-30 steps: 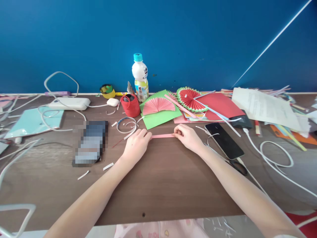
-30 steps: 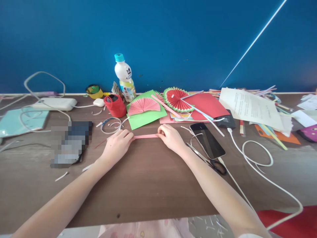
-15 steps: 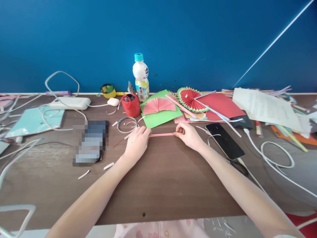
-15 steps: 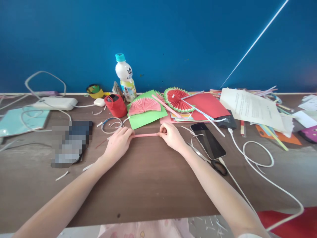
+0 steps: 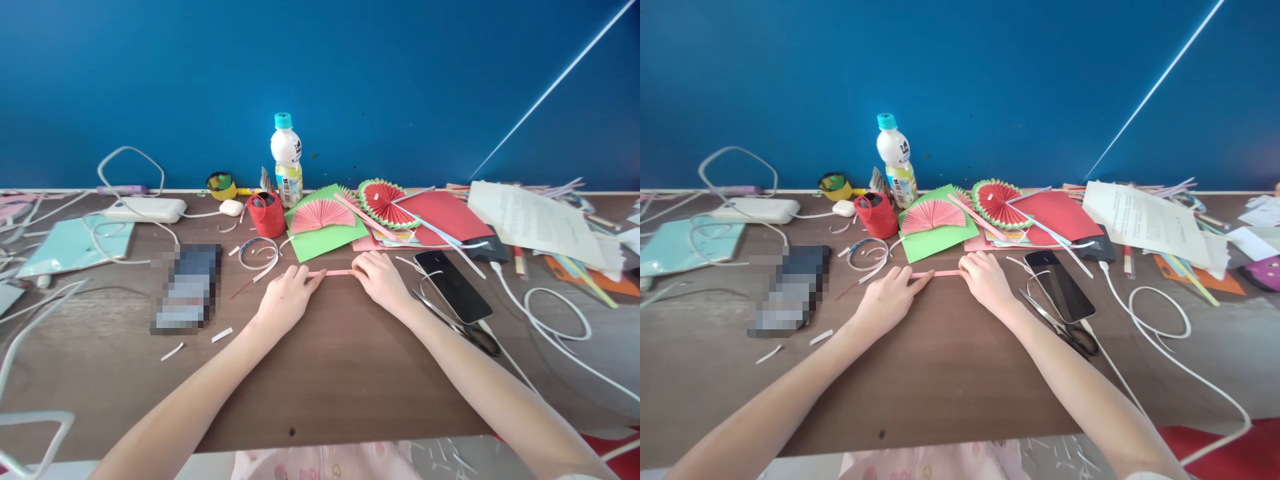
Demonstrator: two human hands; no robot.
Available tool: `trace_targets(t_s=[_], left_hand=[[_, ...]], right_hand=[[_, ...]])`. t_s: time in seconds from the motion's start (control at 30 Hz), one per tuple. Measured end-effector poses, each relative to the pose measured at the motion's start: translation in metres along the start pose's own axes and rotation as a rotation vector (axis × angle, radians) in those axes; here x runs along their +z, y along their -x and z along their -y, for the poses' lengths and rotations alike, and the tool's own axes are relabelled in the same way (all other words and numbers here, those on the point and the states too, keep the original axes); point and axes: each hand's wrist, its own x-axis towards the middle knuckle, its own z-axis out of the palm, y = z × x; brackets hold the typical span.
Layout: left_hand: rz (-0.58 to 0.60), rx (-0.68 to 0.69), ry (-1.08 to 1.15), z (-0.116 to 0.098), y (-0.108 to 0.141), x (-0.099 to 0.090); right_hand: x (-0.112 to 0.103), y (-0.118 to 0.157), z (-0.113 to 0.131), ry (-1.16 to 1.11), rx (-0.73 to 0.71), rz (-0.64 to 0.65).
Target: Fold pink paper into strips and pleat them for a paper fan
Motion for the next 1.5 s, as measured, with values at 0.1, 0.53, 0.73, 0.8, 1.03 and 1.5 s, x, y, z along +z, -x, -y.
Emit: trace_targets(t_s=[0.1, 0.53, 0.73, 0.8, 1.03, 1.5], left_hand=[[0.009, -0.034, 0.047, -0.003, 0.000, 0.001], [0.085, -0.095, 0.112, 0.006, 0.013, -0.004], [0.037, -0.106, 0.087, 0.010, 0.012, -0.001], [-0.006, -0.134, 0.061, 0.009, 0.007, -0.001], [-0.033, -0.076, 0.245, -0.006, -0.031, -0.001], [0.036, -0.267, 1.080, 0.009, -0.043, -0.058]], right_hand=[[0.001, 0.001, 0.011, 0.021, -0.128, 0.095], [-0.009, 0.029, -0.003, -0.006, -0.027, 0.007], [-0.016, 0.026, -0.018, -0.189, 0.052, -0.044], [-0.019, 0.021, -0.019, -0.237, 0.094, -0.027], [-0.033, -0.003, -0.007, -0.467, 0.136, 0.014], [-0.054, -0.050, 0.014, -1.683, 0.057, 0.478]])
